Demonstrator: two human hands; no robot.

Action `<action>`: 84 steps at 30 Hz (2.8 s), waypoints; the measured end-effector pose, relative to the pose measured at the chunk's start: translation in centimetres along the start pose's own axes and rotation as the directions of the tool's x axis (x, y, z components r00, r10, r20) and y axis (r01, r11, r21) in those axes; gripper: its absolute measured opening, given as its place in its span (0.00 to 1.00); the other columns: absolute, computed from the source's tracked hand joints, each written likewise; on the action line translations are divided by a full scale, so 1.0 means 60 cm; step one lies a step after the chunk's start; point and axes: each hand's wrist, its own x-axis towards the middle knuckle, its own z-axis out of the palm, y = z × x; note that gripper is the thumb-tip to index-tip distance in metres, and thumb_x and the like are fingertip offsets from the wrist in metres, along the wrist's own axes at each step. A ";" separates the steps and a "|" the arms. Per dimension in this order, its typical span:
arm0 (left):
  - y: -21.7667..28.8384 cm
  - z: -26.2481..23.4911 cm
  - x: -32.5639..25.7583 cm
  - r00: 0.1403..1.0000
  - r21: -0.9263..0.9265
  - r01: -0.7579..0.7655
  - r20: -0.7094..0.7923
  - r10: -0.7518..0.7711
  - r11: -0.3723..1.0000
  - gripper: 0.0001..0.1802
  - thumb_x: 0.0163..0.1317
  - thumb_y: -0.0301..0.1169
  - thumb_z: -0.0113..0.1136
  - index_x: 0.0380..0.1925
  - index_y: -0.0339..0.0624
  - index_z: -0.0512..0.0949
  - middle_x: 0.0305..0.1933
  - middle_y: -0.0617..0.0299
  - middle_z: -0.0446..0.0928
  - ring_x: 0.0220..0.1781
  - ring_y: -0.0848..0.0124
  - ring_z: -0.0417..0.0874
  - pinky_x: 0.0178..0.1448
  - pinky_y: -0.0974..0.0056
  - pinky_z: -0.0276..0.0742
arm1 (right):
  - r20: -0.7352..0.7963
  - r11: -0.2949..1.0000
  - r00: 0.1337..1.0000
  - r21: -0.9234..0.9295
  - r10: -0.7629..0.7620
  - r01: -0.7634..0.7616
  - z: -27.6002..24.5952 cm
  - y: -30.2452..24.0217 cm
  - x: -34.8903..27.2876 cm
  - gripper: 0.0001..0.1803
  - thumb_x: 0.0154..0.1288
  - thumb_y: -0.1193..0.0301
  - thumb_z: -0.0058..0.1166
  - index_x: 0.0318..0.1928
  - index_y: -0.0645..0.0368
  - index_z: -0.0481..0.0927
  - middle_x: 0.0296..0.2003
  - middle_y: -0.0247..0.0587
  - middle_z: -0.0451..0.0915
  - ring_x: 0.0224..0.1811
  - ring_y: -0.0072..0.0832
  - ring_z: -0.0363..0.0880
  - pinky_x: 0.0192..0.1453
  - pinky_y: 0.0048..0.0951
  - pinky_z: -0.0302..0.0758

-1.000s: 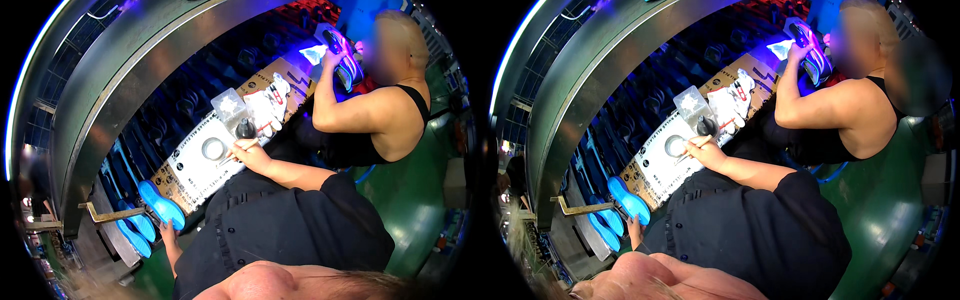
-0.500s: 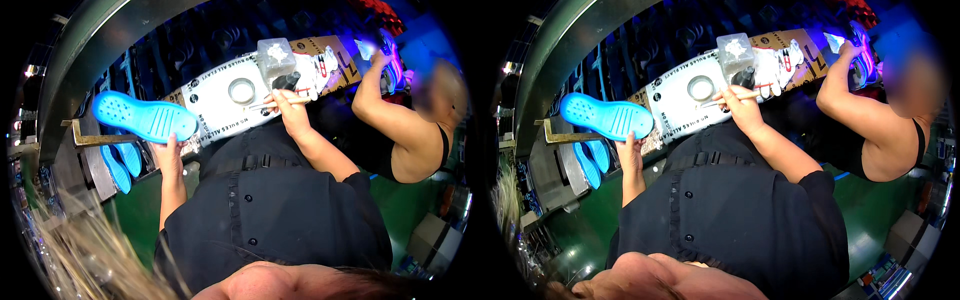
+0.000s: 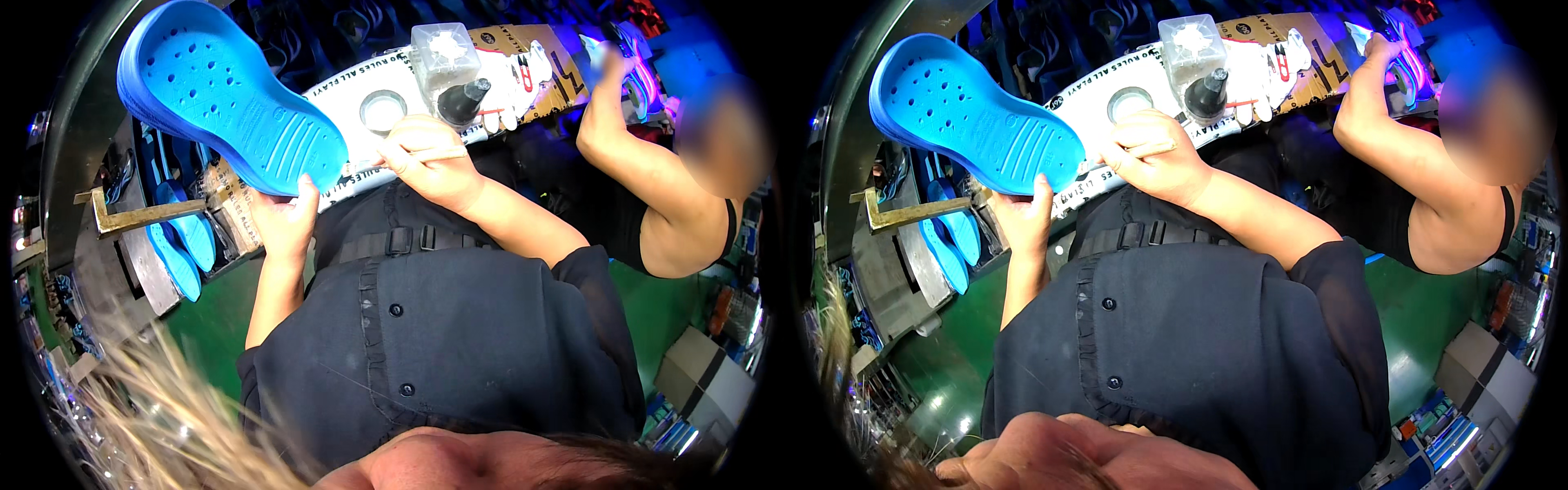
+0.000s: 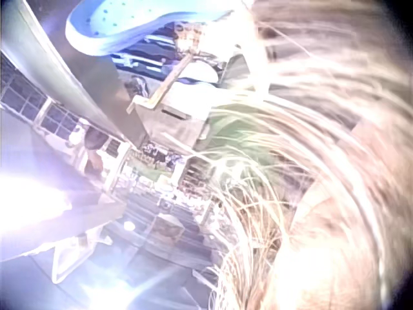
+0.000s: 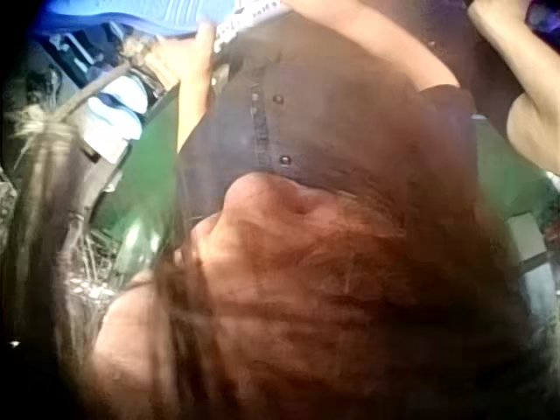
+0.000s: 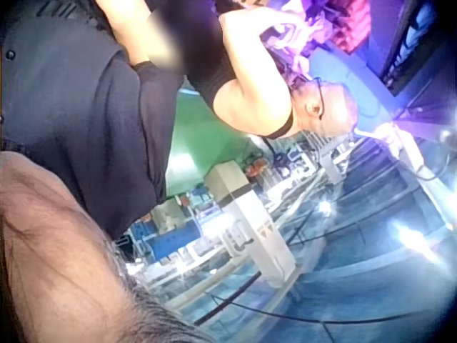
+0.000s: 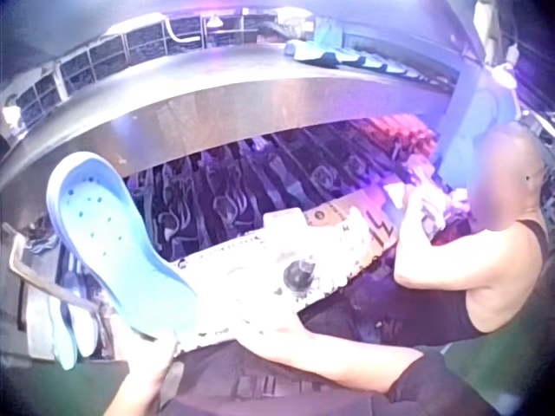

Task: The person applies a liquid substance to the bottom of blue clog-style shoes using a brush, picking up each shoe from a stack and placing it back after finishing.

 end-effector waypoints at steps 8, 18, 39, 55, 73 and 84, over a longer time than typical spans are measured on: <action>-0.004 -0.006 -0.003 1.000 0.058 0.008 0.012 -0.008 0.998 0.22 0.47 0.22 0.57 0.44 0.30 0.65 0.40 0.51 0.74 0.39 0.67 0.77 0.45 0.66 0.73 | -0.013 0.984 0.994 -0.146 -0.107 0.104 -0.004 0.015 -0.002 0.07 0.54 0.73 0.50 0.21 0.60 0.77 0.20 0.37 0.77 0.23 0.31 0.74 0.30 0.29 0.67; -0.006 -0.003 -0.002 1.000 0.091 -0.003 0.021 0.001 0.996 0.22 0.47 0.23 0.58 0.43 0.29 0.66 0.39 0.51 0.74 0.39 0.67 0.77 0.45 0.67 0.72 | 0.013 0.971 0.984 -0.159 -0.179 0.179 0.003 0.018 0.002 0.06 0.49 0.73 0.54 0.19 0.59 0.77 0.17 0.35 0.75 0.20 0.30 0.73 0.28 0.28 0.66; -0.005 0.007 -0.002 0.977 0.067 -0.201 -0.053 0.204 0.977 0.18 0.46 0.21 0.58 0.39 0.31 0.69 0.36 0.55 0.75 0.36 0.70 0.77 0.43 0.69 0.71 | 0.028 0.965 0.979 -0.161 -0.204 0.206 0.006 0.004 -0.003 0.06 0.51 0.74 0.54 0.21 0.61 0.78 0.18 0.37 0.75 0.21 0.30 0.72 0.28 0.28 0.65; -0.010 0.010 -0.003 0.940 0.045 -0.326 -0.093 0.329 0.944 0.13 0.46 0.22 0.59 0.34 0.34 0.72 0.33 0.57 0.76 0.34 0.71 0.77 0.42 0.68 0.72 | -0.006 0.977 0.980 -0.086 -0.198 0.197 0.010 0.011 -0.012 0.07 0.52 0.73 0.53 0.20 0.60 0.78 0.17 0.36 0.75 0.19 0.30 0.72 0.25 0.28 0.65; 0.092 -0.026 0.040 0.983 -0.206 -0.179 0.005 0.184 0.962 0.30 0.49 0.22 0.57 0.53 0.29 0.58 0.50 0.49 0.68 0.46 0.63 0.74 0.52 0.62 0.68 | -0.431 0.969 0.878 0.214 0.208 -0.124 -0.050 0.031 -0.051 0.09 0.62 0.76 0.42 0.28 0.68 0.74 0.24 0.39 0.76 0.24 0.23 0.75 0.28 0.21 0.71; 0.276 0.143 0.308 0.801 -0.575 0.397 0.598 0.036 0.715 0.25 0.52 0.30 0.57 0.46 0.25 0.63 0.36 0.48 0.76 0.26 0.72 0.79 0.25 0.76 0.76 | -0.391 0.937 0.862 0.260 0.323 -0.233 -0.081 0.022 -0.081 0.17 0.64 0.67 0.42 0.24 0.66 0.76 0.20 0.38 0.74 0.21 0.21 0.72 0.27 0.21 0.68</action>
